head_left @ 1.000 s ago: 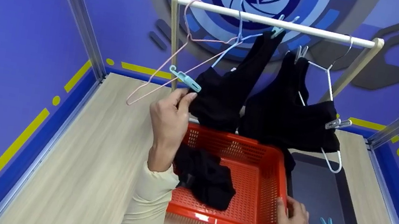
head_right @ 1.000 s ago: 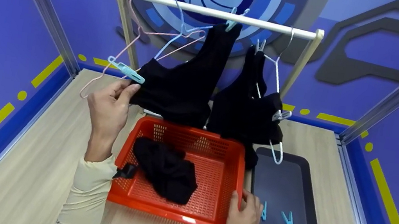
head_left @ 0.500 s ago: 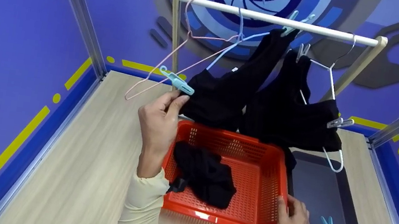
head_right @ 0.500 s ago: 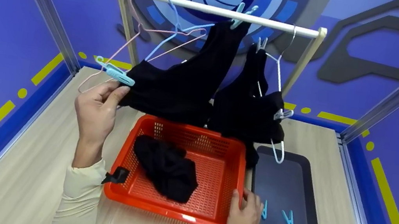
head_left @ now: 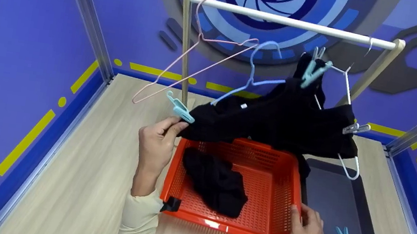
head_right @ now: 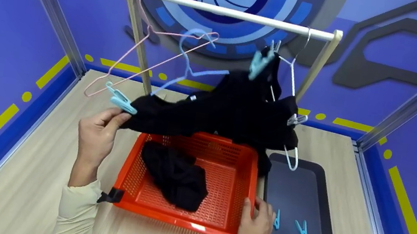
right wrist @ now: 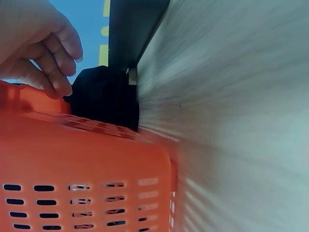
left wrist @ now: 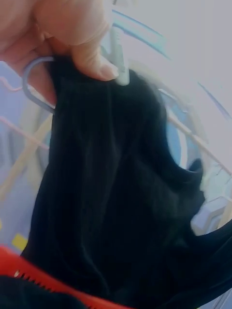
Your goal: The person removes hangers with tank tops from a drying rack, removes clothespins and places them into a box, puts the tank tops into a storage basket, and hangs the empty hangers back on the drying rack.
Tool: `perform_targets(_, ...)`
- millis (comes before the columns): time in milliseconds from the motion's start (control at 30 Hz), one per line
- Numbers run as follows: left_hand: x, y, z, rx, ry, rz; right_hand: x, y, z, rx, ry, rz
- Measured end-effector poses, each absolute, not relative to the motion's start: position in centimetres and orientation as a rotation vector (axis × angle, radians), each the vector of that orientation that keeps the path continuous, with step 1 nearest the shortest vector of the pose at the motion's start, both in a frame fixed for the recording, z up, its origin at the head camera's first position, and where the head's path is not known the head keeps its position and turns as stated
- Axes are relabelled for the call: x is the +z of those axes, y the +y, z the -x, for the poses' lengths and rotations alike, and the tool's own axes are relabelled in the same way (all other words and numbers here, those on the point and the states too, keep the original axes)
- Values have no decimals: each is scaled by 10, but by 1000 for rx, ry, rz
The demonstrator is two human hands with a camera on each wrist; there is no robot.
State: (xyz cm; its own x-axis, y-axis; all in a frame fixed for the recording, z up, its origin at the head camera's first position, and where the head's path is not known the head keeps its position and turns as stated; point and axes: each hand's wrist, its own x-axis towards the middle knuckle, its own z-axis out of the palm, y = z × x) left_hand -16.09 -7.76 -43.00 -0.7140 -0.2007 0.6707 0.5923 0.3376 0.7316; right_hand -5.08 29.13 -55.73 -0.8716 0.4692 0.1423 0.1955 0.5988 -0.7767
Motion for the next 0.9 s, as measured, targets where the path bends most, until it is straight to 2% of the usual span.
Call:
perform_targets(233, -457, -92, 161, -1547, -1951, 417, -558, 291, 51, 1169, -2489, 532)
perform_targets(500, -478, -111, 156, -1641, -1985, 387, -557, 291, 49, 1178, -2477, 545)
perform_targets(900, -491, -132, 155, -1737, -2046, 611, -556, 291, 49, 1151, -2489, 555)
